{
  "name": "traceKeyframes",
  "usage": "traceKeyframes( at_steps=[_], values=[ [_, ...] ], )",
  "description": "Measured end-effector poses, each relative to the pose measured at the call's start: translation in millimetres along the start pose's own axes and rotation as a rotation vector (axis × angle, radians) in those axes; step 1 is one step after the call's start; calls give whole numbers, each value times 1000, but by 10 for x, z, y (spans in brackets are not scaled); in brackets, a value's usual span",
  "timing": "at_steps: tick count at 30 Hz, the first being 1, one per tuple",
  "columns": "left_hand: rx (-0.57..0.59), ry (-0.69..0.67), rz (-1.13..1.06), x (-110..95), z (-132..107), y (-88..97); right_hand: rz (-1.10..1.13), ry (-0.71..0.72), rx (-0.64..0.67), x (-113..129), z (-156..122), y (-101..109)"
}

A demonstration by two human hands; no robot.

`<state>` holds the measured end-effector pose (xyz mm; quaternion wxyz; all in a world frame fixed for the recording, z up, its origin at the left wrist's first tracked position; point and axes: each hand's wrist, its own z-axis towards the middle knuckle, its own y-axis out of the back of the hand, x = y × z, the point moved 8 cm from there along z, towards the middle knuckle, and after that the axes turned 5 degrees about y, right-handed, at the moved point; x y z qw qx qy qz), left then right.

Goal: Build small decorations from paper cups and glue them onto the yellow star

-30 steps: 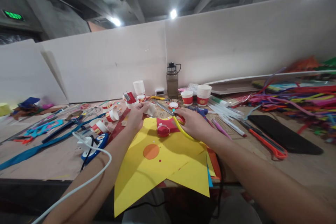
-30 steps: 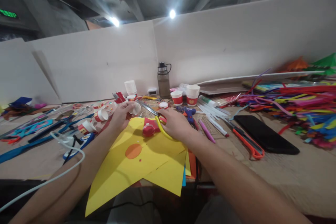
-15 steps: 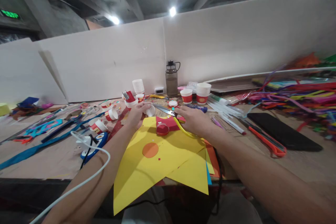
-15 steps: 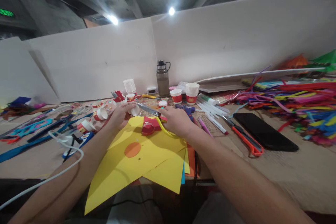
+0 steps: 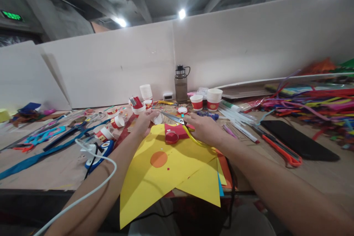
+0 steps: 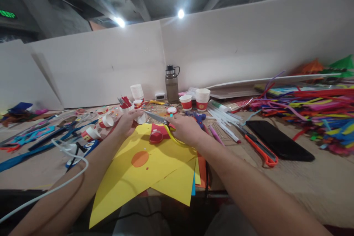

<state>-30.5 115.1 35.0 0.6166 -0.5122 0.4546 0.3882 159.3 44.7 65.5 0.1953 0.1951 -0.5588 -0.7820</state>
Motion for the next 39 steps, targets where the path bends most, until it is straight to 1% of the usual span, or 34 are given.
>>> traceKeyframes(
  at_steps=[5, 11, 13, 15, 18, 20, 23, 25, 28, 32, 34, 35, 37, 39],
  values=[
    [-34, 9, -31, -7, -16, 10, 23, 49, -14, 28, 5, -5],
    [-77, 23, -69, 3, -1, 51, 38, 43, -31, 45, -3, 5],
    [-108, 28, -88, 9, -1, 75, 77, 41, -37, 42, 5, -11],
    [-116, 32, -101, 16, 0, 79, 142, 24, -49, 9, 19, -32],
    [-58, 41, -98, 32, 12, 39, 252, -44, -55, -99, 39, -88],
    [-9, 59, -84, 59, 21, 6, 277, -117, -20, -192, 37, -168],
    [59, 86, -41, 107, 23, -52, 200, -252, 64, -326, -6, -323],
    [93, 88, -4, 129, 11, -97, 145, -302, 97, -367, -37, -401],
    [130, 67, 25, 137, -26, -177, 123, -293, 104, -347, -52, -443],
    [154, 23, 39, 120, -73, -263, 103, -216, 85, -259, -30, -336],
    [146, -13, 72, 109, -81, -275, 113, -173, 20, -202, -7, -212],
    [145, -33, 101, 105, -85, -281, 152, -151, -49, -172, 4, -130],
    [151, -70, 176, 102, -101, -305, 313, -109, -228, -121, 10, 33],
    [176, -85, 248, 107, -139, -357, 517, -61, -365, -77, 1, 124]
  ],
)
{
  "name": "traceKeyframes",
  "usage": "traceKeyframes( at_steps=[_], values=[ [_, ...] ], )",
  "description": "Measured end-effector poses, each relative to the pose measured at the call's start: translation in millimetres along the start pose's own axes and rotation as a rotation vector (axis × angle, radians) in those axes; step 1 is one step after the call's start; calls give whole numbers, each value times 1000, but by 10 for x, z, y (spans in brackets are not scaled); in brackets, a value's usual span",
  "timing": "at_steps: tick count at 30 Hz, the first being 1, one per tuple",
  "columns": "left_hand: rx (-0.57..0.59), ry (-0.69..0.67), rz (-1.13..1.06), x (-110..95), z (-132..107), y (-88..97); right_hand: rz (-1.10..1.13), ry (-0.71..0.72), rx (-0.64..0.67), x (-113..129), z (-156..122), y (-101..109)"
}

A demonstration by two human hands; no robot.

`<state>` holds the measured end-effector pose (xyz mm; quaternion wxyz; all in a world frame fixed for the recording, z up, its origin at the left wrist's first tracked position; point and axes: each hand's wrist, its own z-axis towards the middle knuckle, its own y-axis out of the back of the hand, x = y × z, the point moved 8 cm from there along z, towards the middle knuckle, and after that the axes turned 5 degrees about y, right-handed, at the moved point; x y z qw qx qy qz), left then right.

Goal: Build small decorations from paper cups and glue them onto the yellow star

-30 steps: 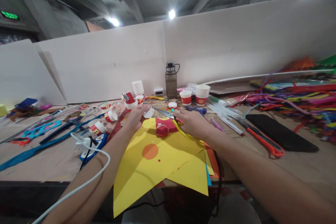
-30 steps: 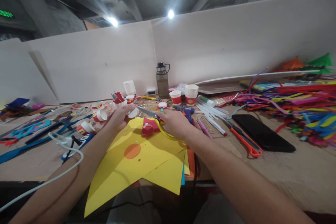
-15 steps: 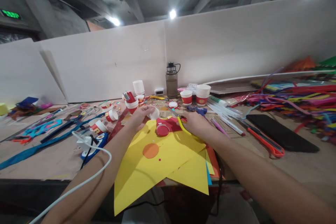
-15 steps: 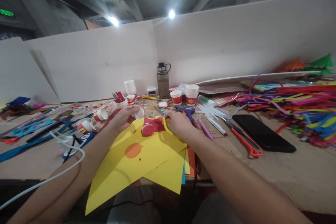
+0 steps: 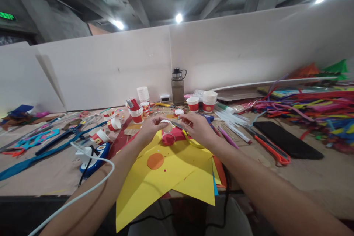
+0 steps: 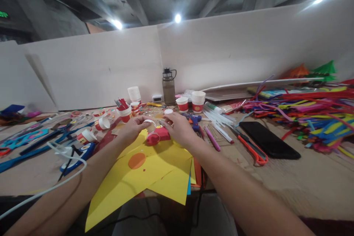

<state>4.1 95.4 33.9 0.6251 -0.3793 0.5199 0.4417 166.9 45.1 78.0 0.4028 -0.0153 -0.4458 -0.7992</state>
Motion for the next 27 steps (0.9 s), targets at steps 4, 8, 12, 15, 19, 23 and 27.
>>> traceKeyframes(
  at_steps=[4, 8, 12, 15, 19, 23, 27],
  values=[
    [59, 1, 78, -78, -94, -148, 161, 43, -13, 75, -18, -59],
    [60, 42, 163, -110, -141, -206, 180, 106, 16, 147, -31, -101],
    [72, 37, 236, -81, -134, -223, 129, 118, 63, 170, -41, -164],
    [86, -9, 306, -106, -139, -254, 70, 121, 38, 170, -54, -174],
    [54, -29, 366, -161, -128, -218, 62, 111, 19, 171, -66, -169],
    [-107, 32, 216, -107, -43, 58, 254, -46, -72, 54, -47, -49],
    [-210, 144, -159, 76, 35, 296, 644, -216, -369, -187, -25, 278]
  ],
)
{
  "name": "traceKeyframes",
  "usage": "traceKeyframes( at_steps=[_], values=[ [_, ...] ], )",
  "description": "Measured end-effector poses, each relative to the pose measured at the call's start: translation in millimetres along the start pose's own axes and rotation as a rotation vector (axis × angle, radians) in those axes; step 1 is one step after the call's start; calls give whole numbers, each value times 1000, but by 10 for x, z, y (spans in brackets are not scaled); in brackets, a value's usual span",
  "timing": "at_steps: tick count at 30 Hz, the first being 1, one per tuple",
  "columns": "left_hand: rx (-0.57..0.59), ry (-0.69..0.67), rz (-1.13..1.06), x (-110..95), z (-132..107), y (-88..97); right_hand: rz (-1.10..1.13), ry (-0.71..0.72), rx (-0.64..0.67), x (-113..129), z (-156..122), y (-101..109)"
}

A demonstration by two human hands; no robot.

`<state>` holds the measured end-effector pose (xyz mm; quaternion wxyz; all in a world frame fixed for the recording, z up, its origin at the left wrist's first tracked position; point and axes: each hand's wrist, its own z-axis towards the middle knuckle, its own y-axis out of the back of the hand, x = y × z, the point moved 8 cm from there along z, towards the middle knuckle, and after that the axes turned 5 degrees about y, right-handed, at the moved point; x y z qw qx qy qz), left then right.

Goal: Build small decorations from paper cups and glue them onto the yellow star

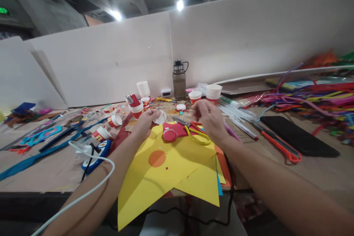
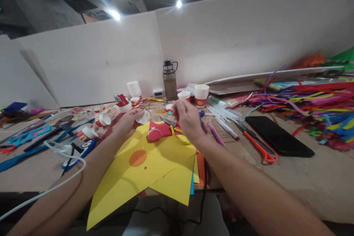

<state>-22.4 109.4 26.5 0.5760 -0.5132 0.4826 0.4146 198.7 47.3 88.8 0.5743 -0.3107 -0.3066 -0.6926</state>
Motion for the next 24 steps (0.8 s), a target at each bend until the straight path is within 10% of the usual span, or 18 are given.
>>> traceKeyframes(
  at_steps=[5, 13, 24],
  values=[
    [-60, 13, -160, 13, 5, 61, 31, 97, -272, 88, 88, 341],
    [-56, 9, -219, 3, -12, 26, -597, 307, 643, -177, -452, -757],
    [-83, 26, -219, 0, -10, 52, -424, 129, 668, -258, -332, -782]
  ],
)
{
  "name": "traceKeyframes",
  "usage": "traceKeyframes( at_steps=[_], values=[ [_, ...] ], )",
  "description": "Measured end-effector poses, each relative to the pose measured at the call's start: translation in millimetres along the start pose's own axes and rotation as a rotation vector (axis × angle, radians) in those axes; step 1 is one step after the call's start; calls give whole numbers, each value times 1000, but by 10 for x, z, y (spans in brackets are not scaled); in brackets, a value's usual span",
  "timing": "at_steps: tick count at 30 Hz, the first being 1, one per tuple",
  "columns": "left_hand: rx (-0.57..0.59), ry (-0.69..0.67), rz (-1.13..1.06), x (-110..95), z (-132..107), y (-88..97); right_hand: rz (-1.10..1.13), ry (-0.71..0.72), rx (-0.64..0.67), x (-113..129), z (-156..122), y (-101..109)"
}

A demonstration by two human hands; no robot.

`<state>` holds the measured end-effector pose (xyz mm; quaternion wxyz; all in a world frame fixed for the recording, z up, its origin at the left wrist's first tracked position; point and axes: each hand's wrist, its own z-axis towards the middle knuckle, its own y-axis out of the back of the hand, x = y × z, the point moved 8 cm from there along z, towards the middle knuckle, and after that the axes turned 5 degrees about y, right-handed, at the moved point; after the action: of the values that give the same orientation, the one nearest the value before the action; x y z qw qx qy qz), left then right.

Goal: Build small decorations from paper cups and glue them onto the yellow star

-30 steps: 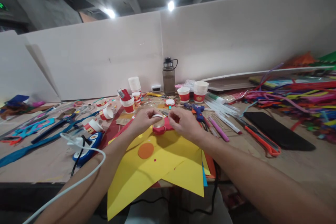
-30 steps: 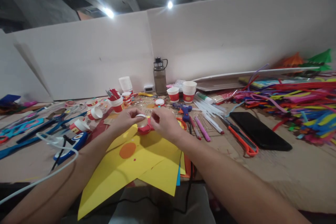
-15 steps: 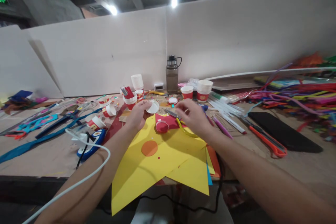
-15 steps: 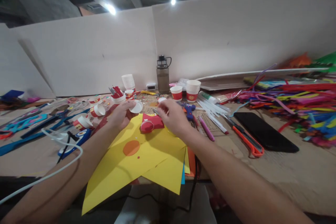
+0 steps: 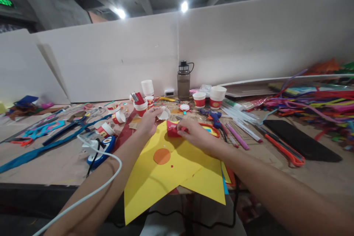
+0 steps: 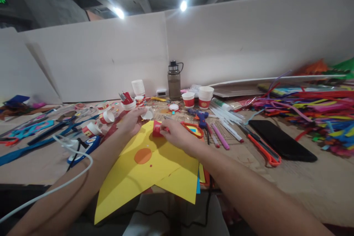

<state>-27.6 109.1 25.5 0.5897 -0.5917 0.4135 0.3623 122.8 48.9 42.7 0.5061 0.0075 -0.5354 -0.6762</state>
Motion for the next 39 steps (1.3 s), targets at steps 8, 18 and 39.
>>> traceKeyframes(
  at_steps=[8, 18, 39],
  values=[
    [78, 34, 112, 177, -27, -115, 1139, -387, -230, -241, 9, 76],
    [163, 61, -10, 263, -128, -305, 1010, -570, -476, -484, 129, -41],
    [174, -289, 323, 135, -159, -332, 213, -218, -395, -291, 184, 48]
  ],
)
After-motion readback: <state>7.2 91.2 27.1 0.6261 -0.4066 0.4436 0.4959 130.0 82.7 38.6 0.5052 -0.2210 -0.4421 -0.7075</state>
